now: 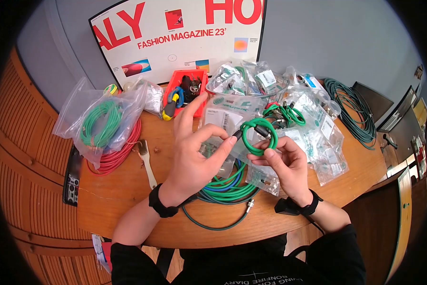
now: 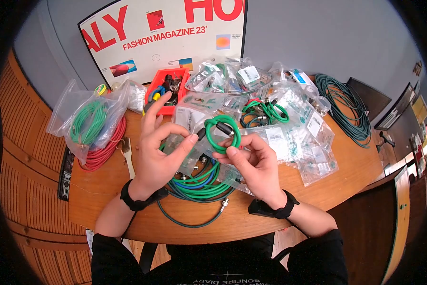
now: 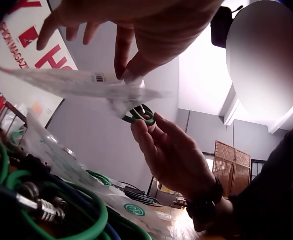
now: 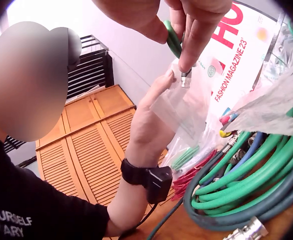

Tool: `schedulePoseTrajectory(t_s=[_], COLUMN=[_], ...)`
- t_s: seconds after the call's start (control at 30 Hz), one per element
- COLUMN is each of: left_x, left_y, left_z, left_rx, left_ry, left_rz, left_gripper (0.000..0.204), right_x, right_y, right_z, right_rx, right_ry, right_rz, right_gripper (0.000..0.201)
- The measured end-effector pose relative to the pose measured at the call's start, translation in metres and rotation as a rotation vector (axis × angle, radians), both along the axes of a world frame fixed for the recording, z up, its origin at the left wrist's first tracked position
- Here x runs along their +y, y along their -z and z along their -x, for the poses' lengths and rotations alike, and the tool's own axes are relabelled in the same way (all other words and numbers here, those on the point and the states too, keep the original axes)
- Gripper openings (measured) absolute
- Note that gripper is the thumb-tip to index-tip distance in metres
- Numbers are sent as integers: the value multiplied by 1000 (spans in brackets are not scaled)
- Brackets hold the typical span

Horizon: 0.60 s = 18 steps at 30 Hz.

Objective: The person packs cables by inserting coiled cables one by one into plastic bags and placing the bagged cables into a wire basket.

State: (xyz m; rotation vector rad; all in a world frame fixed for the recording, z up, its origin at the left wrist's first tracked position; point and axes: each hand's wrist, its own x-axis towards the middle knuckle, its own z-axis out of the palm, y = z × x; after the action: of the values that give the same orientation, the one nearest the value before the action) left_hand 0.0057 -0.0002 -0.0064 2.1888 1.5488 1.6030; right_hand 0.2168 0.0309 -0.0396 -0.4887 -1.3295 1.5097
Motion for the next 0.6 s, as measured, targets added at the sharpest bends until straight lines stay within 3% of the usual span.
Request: schedulePoseTrajectory(t_s=[0.2,0.3,0.37,0.4,0.43,0.5,0.53,0.57,0.6], left_x=[-1,-1,0,1,4,9,5,8,12], left_y=[6,6,3,3,5,10,-3,-3,-1], left_z=[-7,-6,-6,1,1,2,5,11,17], left_rx=[-31,-1,-165,-85,-85,-597,-831,-829,-926], left_ry=[27,103,275,170,170,23,228,227,393], left_rz=[-41,-54,-90,-153,-153,72,351,349,475], left_gripper=[12,10,12,25,25,32,32,32,35], right_x=[-6,-2,1,2,4,7,7,6,6], right_y=[3,1,-2,-3,-4,-8,-10,-13,-16], right_z=[1,-1,-1,-1,-3,-7,-7,-7,-7], right_rx=[-168,-190,-163,-136,-135,-150,-148,-167,-186], right_ry=[-119,-139,-119,-99,-99,-131,-131,-114,-96], right_rz=[15,49,55,61,61,62,61,61,61], right_gripper=[15,17,19,20,20,19,19,19,19])
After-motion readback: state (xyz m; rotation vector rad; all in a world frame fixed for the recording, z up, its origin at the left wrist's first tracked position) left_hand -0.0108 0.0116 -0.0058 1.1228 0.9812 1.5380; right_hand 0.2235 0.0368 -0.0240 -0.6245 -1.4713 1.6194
